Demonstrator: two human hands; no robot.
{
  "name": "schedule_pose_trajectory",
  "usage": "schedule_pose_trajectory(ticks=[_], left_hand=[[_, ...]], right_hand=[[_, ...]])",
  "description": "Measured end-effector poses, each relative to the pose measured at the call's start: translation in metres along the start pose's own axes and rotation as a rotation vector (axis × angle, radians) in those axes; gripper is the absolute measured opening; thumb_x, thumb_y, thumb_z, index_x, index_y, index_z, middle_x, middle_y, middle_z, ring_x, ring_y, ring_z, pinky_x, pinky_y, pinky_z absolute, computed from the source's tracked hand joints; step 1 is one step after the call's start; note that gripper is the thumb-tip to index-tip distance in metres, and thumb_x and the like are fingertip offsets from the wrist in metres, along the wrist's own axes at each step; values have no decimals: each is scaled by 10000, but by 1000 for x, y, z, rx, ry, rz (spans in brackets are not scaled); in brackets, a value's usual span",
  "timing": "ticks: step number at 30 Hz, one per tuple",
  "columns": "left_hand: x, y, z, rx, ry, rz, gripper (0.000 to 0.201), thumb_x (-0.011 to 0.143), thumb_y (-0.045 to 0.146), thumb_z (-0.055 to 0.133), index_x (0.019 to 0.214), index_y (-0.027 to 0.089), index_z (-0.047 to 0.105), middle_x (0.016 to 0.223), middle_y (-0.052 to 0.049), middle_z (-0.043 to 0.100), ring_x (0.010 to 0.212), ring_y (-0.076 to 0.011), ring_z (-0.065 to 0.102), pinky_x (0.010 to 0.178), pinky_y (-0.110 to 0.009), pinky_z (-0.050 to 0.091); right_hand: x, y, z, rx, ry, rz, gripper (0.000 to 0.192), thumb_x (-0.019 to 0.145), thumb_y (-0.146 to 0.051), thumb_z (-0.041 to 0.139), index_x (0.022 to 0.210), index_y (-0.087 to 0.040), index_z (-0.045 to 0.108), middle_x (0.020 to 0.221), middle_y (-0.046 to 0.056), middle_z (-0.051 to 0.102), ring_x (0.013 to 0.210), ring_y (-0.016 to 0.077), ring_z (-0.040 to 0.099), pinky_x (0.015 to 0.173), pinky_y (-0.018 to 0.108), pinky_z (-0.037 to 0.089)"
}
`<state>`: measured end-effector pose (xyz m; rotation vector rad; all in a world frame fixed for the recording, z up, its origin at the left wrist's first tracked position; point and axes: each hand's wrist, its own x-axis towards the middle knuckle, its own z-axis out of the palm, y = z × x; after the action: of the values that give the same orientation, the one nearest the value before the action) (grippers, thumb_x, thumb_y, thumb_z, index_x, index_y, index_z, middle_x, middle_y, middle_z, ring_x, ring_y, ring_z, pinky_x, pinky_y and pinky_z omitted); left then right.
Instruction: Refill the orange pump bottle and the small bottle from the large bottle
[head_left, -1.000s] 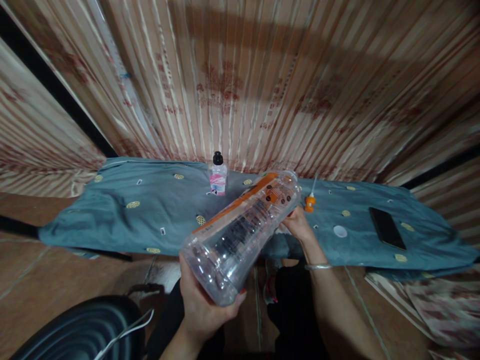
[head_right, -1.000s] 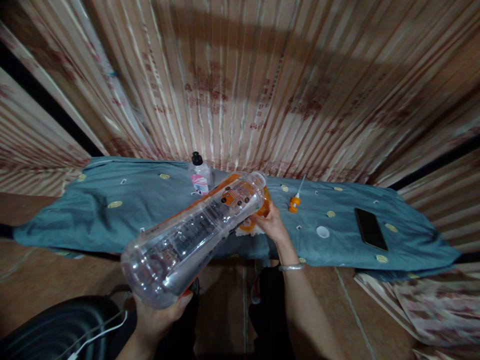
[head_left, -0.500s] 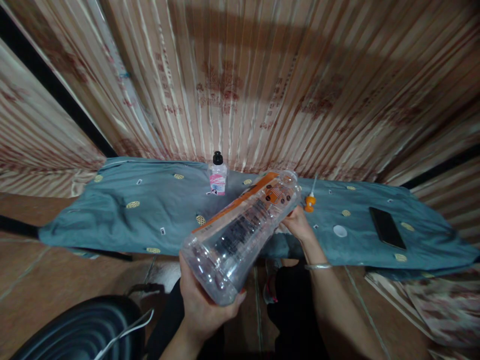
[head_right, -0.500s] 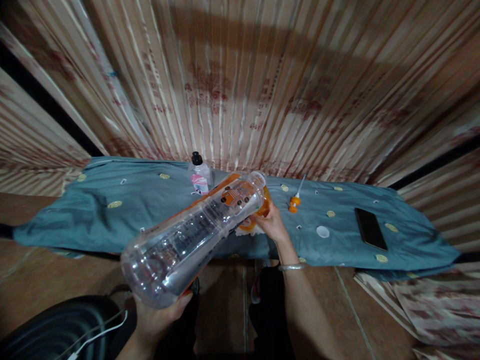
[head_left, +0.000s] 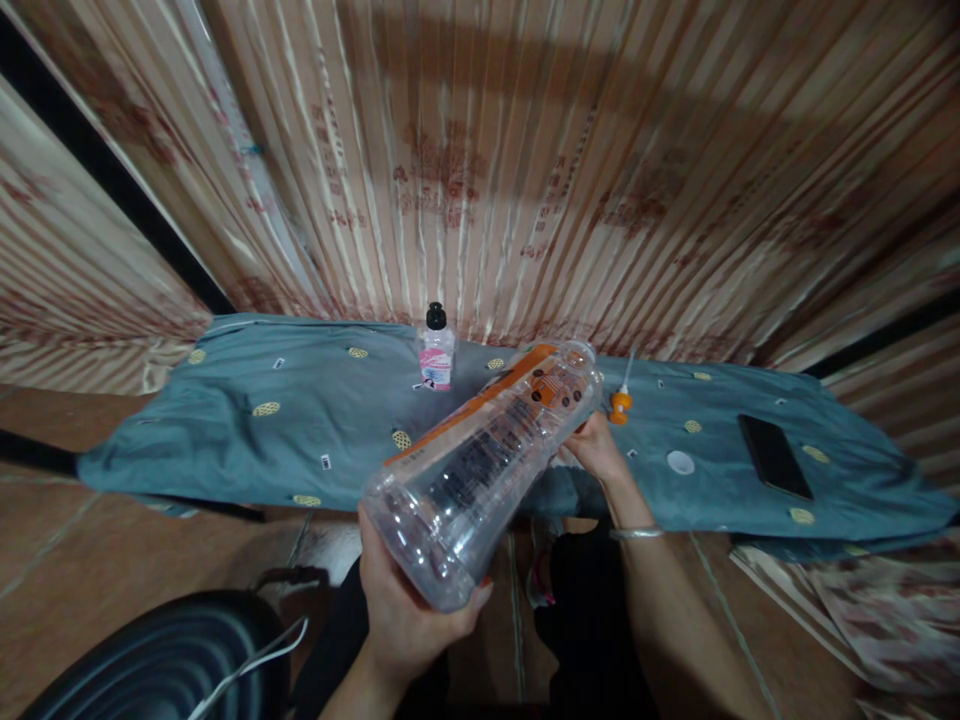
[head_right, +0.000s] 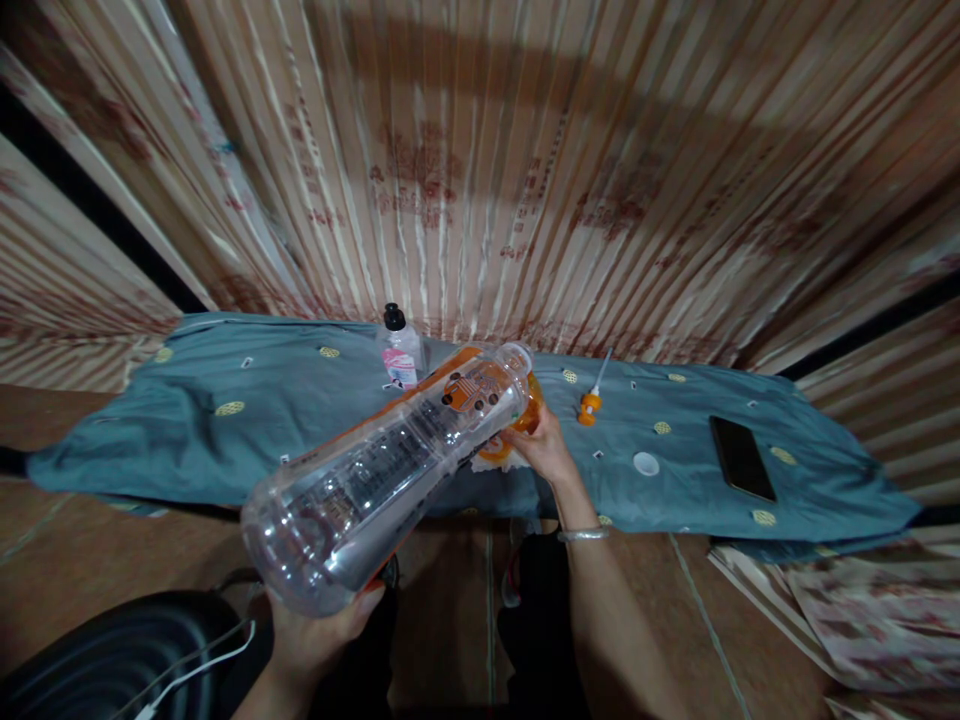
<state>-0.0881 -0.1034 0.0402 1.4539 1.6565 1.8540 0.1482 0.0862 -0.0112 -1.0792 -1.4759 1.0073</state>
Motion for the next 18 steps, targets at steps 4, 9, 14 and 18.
schedule_pose_trajectory(ticks=[4,9,14,18], left_hand=[[-3,-3,0,-68,-22,5,792,622,552,864,1238,185,527,971,-72,724,794,-269,759,710,-393,635],[-5,-4,1,-104,-30,-58,790,580,519,880,1207,194,527,949,-62,729,776,-272,758,697,-393,637],[-4,0,2,-153,-25,-83,844,591,543,885,1252,180,507,912,-62,735,751,-273,763,675,-390,642],[1,7,2,-178,-13,-94,810,566,534,901,1195,182,533,887,-55,731,731,-271,758,660,-386,642]], right_hand=[[0,1,-1,-1,-3,1,734,602,-506,949,1220,-229,666,1272,119,751,1180,348,705,1122,551,508],[0,4,0,13,-4,26,775,590,-547,944,1237,-237,652,1277,117,752,1179,347,709,1094,536,539],[-1,5,0,23,0,35,767,571,-539,952,1205,-219,663,1275,137,747,1180,366,709,1075,551,548],[0,3,-1,0,-8,31,736,594,-527,944,1205,-227,664,1273,130,747,1180,362,705,1086,557,534]])
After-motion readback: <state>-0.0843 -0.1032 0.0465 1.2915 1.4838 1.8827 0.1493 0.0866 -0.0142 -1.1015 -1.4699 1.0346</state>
